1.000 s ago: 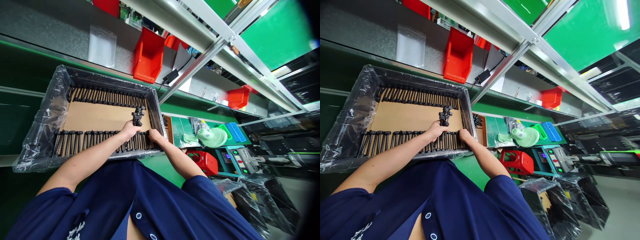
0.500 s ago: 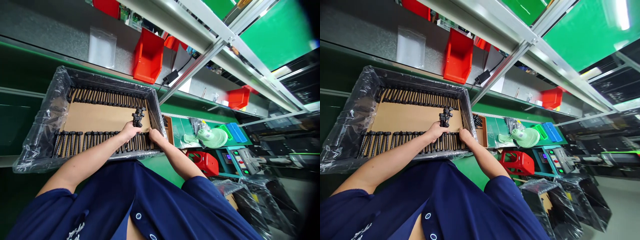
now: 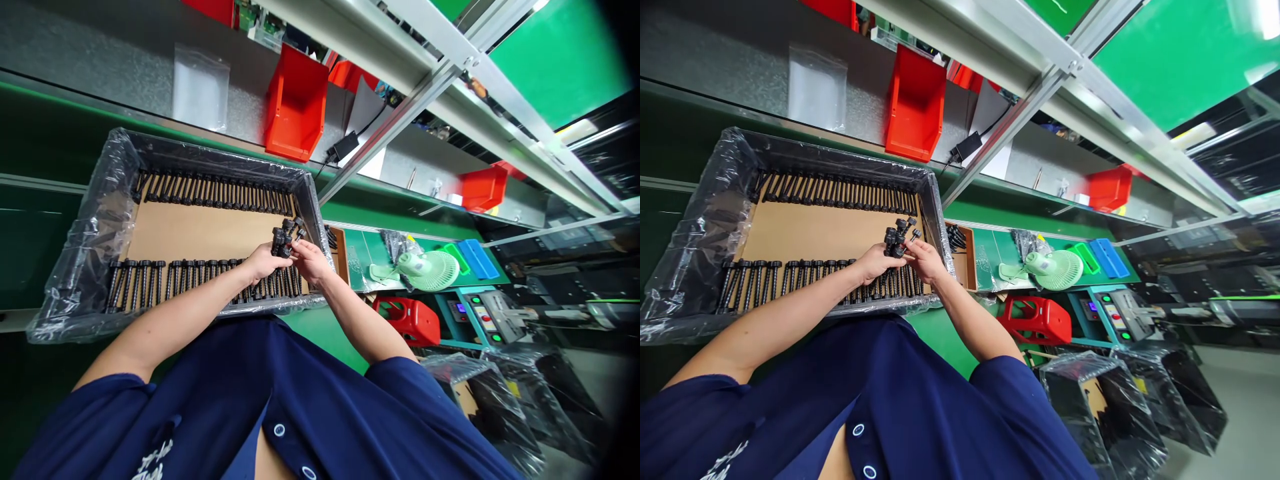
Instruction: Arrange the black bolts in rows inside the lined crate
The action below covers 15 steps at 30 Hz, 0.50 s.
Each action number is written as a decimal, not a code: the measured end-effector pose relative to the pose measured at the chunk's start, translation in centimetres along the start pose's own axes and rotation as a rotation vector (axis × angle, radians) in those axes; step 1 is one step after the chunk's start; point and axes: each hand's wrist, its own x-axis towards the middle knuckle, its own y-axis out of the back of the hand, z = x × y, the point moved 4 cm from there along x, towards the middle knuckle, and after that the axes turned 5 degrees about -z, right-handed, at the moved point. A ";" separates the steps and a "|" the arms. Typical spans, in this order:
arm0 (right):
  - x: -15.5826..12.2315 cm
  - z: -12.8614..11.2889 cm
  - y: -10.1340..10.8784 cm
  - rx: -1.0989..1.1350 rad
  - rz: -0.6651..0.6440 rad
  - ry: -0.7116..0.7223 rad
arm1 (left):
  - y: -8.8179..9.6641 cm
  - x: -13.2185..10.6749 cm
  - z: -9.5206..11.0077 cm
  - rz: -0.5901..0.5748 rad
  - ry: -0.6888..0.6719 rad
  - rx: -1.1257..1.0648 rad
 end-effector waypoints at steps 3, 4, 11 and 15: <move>0.3 -1.8 2.2 -0.024 0.146 0.074 | 0.5 0.3 0.1 0.099 -0.035 -0.082; 0.4 -2.6 3.1 -0.074 0.180 0.128 | 0.8 0.4 0.0 0.144 -0.031 -0.099; -0.3 -2.9 4.8 -1.587 -0.210 0.247 | 1.8 0.8 -0.7 0.278 0.054 -0.102; -1.8 1.4 4.4 -2.148 -0.632 -0.128 | 1.7 0.9 -1.1 0.249 0.022 -0.099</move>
